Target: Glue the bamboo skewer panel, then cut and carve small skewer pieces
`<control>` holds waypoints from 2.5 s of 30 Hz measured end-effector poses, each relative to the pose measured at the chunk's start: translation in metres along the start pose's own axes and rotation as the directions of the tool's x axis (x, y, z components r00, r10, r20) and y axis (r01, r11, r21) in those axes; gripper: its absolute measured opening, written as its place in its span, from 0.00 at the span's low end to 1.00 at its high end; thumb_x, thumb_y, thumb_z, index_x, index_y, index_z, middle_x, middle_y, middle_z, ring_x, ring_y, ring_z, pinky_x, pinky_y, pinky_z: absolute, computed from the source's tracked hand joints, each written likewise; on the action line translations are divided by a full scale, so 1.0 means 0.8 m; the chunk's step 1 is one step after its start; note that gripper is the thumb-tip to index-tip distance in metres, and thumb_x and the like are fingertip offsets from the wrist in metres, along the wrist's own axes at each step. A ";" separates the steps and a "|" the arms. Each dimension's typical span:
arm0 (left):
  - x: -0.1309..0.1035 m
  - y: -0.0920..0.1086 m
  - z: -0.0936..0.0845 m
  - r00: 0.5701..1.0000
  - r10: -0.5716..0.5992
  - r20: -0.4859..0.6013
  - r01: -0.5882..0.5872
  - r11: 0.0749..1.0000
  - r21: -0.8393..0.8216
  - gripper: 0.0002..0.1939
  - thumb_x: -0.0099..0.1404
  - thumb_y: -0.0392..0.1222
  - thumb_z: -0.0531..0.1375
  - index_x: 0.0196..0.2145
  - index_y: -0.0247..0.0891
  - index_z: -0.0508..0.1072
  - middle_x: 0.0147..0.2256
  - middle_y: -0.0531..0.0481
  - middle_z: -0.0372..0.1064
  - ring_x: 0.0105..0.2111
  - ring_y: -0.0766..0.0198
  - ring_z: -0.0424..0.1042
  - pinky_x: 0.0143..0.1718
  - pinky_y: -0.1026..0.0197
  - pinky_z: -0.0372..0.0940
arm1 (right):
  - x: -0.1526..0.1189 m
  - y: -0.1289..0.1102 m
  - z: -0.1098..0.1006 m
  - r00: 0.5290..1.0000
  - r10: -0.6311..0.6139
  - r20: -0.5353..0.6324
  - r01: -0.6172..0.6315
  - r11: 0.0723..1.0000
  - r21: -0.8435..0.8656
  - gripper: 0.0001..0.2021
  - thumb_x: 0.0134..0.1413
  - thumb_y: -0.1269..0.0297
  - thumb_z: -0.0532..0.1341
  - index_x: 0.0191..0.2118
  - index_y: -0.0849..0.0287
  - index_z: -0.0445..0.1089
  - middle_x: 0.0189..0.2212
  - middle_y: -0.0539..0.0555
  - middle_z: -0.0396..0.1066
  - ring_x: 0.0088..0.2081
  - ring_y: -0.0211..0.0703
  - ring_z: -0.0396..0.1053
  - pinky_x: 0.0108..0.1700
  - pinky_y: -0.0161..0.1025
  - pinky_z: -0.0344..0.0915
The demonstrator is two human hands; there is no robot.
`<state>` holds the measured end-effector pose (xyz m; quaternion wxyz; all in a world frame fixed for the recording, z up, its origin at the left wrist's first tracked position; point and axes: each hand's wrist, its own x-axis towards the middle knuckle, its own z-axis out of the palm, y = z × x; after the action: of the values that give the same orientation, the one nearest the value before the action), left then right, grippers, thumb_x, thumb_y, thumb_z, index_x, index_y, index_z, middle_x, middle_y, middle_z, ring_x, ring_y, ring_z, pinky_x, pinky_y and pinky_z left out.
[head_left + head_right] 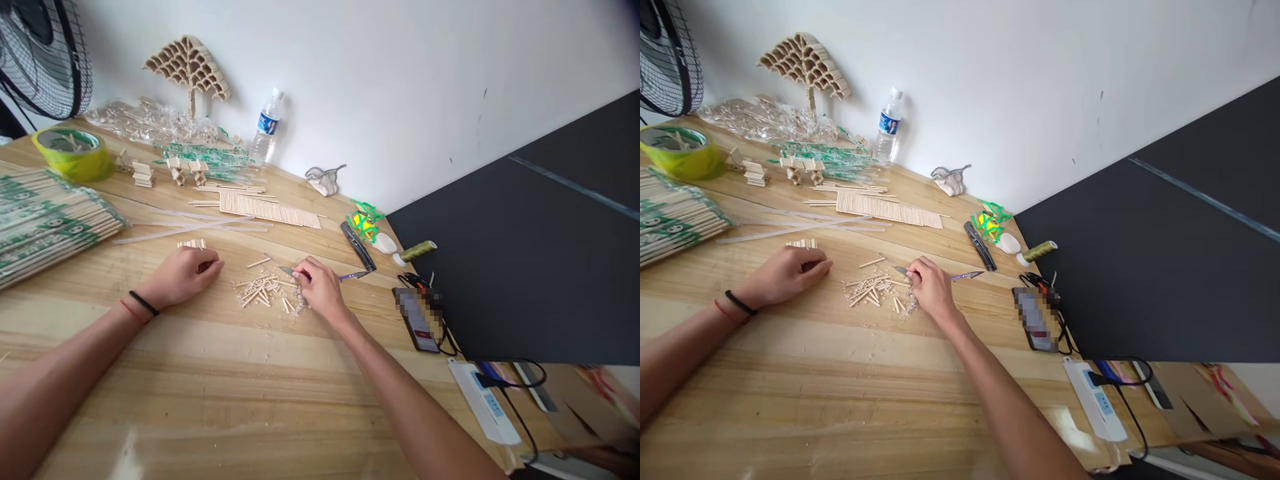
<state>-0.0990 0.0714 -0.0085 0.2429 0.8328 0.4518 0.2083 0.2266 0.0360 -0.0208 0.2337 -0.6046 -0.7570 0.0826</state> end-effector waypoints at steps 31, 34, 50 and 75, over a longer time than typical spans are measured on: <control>-0.001 -0.002 0.002 1.000 -0.017 0.012 0.017 1.000 -0.008 0.19 0.70 0.51 0.48 0.23 0.41 0.60 0.21 0.53 0.60 0.23 0.64 0.59 0.30 0.59 0.51 | -0.001 0.043 0.012 0.987 0.033 -0.160 -0.035 0.999 -0.014 0.08 0.60 0.70 0.57 0.31 0.53 0.70 0.34 0.53 0.77 0.37 0.47 0.74 0.39 0.40 0.63; -0.001 -0.002 0.002 1.000 -0.018 0.013 0.018 1.000 -0.007 0.19 0.69 0.51 0.48 0.23 0.41 0.60 0.21 0.53 0.60 0.23 0.64 0.59 0.30 0.59 0.51 | -0.004 0.040 0.009 0.989 -0.013 -0.145 0.013 1.000 -0.004 0.09 0.61 0.71 0.57 0.30 0.53 0.69 0.33 0.53 0.76 0.38 0.48 0.74 0.40 0.40 0.63; 0.000 -0.002 0.002 1.000 -0.021 0.020 0.021 1.000 -0.004 0.20 0.69 0.52 0.48 0.23 0.41 0.61 0.21 0.53 0.61 0.24 0.64 0.60 0.30 0.59 0.52 | 0.012 0.049 0.013 0.974 0.107 -0.201 -0.104 0.994 0.023 0.07 0.57 0.71 0.59 0.30 0.53 0.70 0.34 0.53 0.77 0.35 0.47 0.73 0.37 0.40 0.61; 0.002 -0.003 0.000 1.000 -0.018 0.021 0.018 1.000 0.012 0.22 0.69 0.55 0.48 0.26 0.40 0.69 0.24 0.51 0.68 0.26 0.62 0.65 0.32 0.59 0.56 | 0.046 0.049 0.011 0.993 0.109 -0.035 -0.100 0.974 0.202 0.06 0.51 0.70 0.63 0.26 0.55 0.68 0.33 0.50 0.73 0.33 0.41 0.67 0.39 0.39 0.62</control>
<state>-0.1000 0.0742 -0.0099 0.2445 0.8322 0.4580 0.1946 0.2514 0.0824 -0.0352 0.3057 -0.6189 -0.7064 0.1565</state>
